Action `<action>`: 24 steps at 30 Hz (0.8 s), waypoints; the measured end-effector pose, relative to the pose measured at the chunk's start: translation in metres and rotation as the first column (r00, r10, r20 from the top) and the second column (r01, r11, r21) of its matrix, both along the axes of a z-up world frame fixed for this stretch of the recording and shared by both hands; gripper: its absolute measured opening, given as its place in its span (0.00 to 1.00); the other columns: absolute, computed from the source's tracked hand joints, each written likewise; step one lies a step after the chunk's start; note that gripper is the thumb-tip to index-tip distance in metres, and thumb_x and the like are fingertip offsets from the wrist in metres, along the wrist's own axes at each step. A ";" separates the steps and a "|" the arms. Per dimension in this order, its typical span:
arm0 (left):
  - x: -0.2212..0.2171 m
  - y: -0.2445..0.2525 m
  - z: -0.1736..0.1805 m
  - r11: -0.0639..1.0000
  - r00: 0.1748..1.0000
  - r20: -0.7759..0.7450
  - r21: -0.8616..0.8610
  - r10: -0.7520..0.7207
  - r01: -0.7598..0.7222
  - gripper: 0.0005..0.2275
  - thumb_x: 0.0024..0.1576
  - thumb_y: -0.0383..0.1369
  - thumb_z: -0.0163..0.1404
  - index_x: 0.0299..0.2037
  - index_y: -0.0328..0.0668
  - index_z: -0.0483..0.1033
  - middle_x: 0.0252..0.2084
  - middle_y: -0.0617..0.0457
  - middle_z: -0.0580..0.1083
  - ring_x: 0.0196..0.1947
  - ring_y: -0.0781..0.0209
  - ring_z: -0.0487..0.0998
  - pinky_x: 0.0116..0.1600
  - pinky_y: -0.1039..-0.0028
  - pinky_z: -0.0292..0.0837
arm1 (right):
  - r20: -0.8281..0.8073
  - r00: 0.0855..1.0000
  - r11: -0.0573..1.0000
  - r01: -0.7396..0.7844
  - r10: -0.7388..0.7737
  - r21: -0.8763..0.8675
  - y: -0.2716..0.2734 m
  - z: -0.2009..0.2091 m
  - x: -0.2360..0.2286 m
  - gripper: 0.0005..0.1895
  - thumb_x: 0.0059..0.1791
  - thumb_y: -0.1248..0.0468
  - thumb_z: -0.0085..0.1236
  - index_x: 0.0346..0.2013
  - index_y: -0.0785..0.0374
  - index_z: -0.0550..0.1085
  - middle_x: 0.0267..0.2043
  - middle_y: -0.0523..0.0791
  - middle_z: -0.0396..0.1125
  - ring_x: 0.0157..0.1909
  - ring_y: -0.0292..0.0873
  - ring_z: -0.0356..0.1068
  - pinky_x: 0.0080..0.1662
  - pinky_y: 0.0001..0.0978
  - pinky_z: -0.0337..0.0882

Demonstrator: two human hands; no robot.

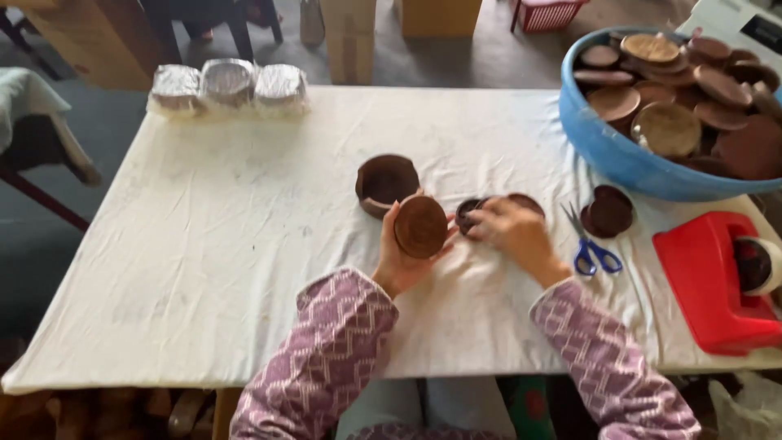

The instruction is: Wiping clay pots and lids with a white cloth and organizing them on the table.

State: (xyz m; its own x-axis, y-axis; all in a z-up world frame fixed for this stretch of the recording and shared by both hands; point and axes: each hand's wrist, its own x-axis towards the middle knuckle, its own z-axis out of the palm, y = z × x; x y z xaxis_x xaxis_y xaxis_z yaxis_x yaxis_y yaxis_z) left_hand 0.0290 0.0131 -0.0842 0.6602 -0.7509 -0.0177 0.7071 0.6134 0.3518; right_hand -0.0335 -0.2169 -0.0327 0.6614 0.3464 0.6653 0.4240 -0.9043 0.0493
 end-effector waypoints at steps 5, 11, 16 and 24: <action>0.000 -0.004 0.007 0.996 0.997 0.036 -0.057 -0.064 0.066 0.27 0.62 0.58 0.38 0.67 0.59 0.65 0.66 0.40 0.70 0.63 0.42 0.72 0.66 0.52 0.66 | -0.229 0.898 0.918 0.394 -0.376 0.037 -0.043 -0.003 0.019 0.19 0.51 0.48 0.61 0.44 0.59 0.80 0.43 0.45 0.73 0.30 0.41 0.74 0.31 0.28 0.74; -0.009 -0.016 -0.006 0.996 0.993 -0.098 -0.070 -0.060 0.053 0.29 0.59 0.61 0.38 0.64 0.56 0.70 0.63 0.44 0.71 0.60 0.47 0.74 0.64 0.49 0.67 | -0.104 0.993 0.619 0.052 0.049 0.783 0.037 -0.035 0.027 0.18 0.58 0.56 0.45 0.56 0.66 0.68 0.48 0.47 0.68 0.41 0.41 0.73 0.40 0.32 0.74; 0.004 -0.011 -0.036 0.978 0.988 -0.157 -0.210 -0.017 -0.017 0.29 0.65 0.59 0.39 0.66 0.49 0.70 0.66 0.42 0.70 0.60 0.49 0.73 0.68 0.54 0.65 | -0.033 0.960 0.938 -0.266 0.280 0.224 0.076 -0.045 0.021 0.17 0.47 0.68 0.56 0.51 0.66 0.74 0.53 0.50 0.69 0.55 0.56 0.70 0.62 0.50 0.65; -0.006 -0.008 0.000 0.974 0.986 -0.158 -0.225 -0.061 0.024 0.28 0.62 0.55 0.38 0.67 0.49 0.68 0.67 0.47 0.70 0.66 0.55 0.72 0.71 0.61 0.63 | -0.191 0.873 0.885 -0.402 0.448 0.236 0.067 -0.054 0.019 0.29 0.50 0.77 0.53 0.65 0.59 0.71 0.71 0.45 0.64 0.73 0.44 0.65 0.70 0.39 0.62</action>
